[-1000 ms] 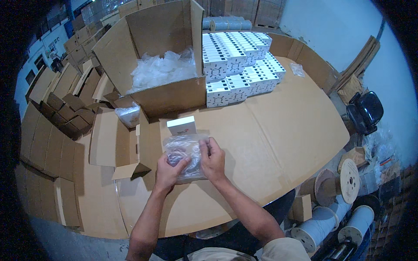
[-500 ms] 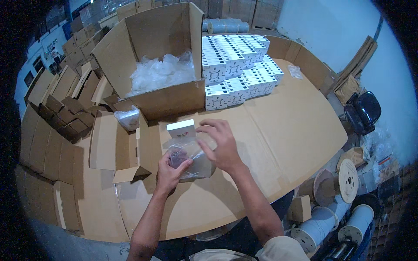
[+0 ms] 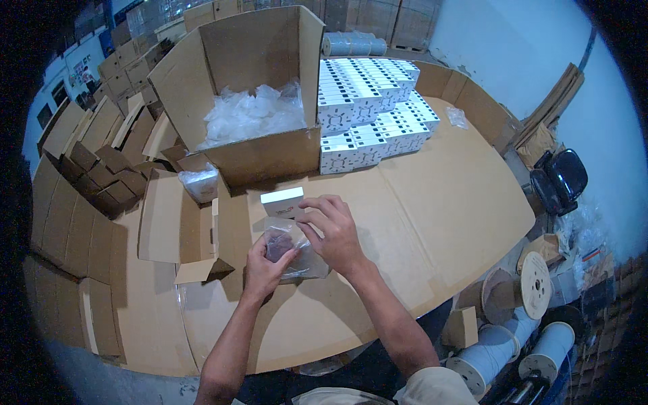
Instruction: Packing small white product boxes into clear plastic bags and then into larger cardboard boxes in a warehouse setting.
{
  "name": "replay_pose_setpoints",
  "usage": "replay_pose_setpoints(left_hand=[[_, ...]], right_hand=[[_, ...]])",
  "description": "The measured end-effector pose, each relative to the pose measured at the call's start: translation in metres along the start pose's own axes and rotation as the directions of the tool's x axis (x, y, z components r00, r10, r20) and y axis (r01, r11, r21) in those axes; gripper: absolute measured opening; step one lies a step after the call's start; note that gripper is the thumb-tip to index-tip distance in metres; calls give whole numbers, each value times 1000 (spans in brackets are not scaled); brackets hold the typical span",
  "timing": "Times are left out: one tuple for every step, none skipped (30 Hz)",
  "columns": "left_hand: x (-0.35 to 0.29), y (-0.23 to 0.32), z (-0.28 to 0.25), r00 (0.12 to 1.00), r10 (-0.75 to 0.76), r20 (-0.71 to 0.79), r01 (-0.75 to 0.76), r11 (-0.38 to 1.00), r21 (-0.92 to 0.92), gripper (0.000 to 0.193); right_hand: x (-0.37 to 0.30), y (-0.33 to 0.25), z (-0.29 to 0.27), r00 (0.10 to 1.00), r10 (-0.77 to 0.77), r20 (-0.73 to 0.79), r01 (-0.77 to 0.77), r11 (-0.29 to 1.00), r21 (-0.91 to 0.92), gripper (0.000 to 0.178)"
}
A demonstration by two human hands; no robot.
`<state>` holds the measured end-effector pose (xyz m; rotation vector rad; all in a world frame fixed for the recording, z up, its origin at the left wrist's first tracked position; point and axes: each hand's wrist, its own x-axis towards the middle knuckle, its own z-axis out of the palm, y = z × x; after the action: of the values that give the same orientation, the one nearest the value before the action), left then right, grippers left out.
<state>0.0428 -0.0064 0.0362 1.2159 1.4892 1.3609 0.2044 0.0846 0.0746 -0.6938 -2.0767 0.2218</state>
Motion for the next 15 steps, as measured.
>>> replay_pose_setpoints(left_hand=[[1, -2, 1, 1000, 1, 1, -1, 1000, -4, 29], [1, -4, 0, 1000, 6, 1, -6, 1000, -11, 30], [1, -6, -1, 1000, 12, 0, -12, 1000, -19, 30], [1, -6, -2, 1000, 13, -4, -13, 1000, -17, 30], [2, -8, -2, 1000, 9, -8, -10, 1000, -17, 30], [3, -9, -1, 1000, 6, -13, -6, 1000, -16, 30], [4, -9, -1, 1000, 3, -11, -3, 1000, -17, 30], [3, -7, -1, 1000, -8, -8, 8, 1000, -3, 31], [2, -6, -2, 1000, -19, -5, 19, 1000, 11, 31], [2, -4, -1, 1000, -19, -6, 19, 1000, 11, 31], [2, -3, -1, 1000, -19, -6, 19, 1000, 13, 32], [2, -3, 0, 1000, -19, -6, 19, 1000, 15, 32], [2, -3, 0, 1000, -20, -8, 20, 1000, 16, 32], [2, -3, -1, 1000, -25, -16, 25, 1000, 7, 33], [1, -4, -1, 999, -31, -23, 31, 1000, -1, 33]], right_hand=[[-1, 1, 0, 1000, -5, -16, 5, 1000, -5, 20], [-1, -1, 0, 1000, -8, -15, 8, 1000, -2, 20], [-1, -3, 1, 999, -13, -34, 13, 1000, -6, 20], [0, -5, 1, 998, -19, -53, 18, 1000, -11, 20], [-2, -3, 3, 999, -16, -51, 16, 1000, -12, 20], [-3, -1, 4, 998, -13, -54, 13, 1000, -9, 18], [-4, 1, 5, 998, -10, -58, 10, 1000, -7, 17], [-5, 0, 6, 998, -11, -58, 11, 1000, -6, 17], [-5, 0, 7, 997, -24, -67, 24, 1000, -13, 17], [-5, -1, 7, 996, -38, -75, 36, 999, -19, 17], [-6, 0, 8, 997, -37, -74, 36, 999, -19, 17], [-8, 0, 8, 995, -73, -66, 70, 997, -41, 17], [-8, 0, 9, 992, -109, -57, 105, 993, -61, 16], [-8, -1, 8, 992, -110, -56, 106, 993, -58, 16], [-7, -3, 7, 990, -139, -7, 139, 988, -60, 20]])
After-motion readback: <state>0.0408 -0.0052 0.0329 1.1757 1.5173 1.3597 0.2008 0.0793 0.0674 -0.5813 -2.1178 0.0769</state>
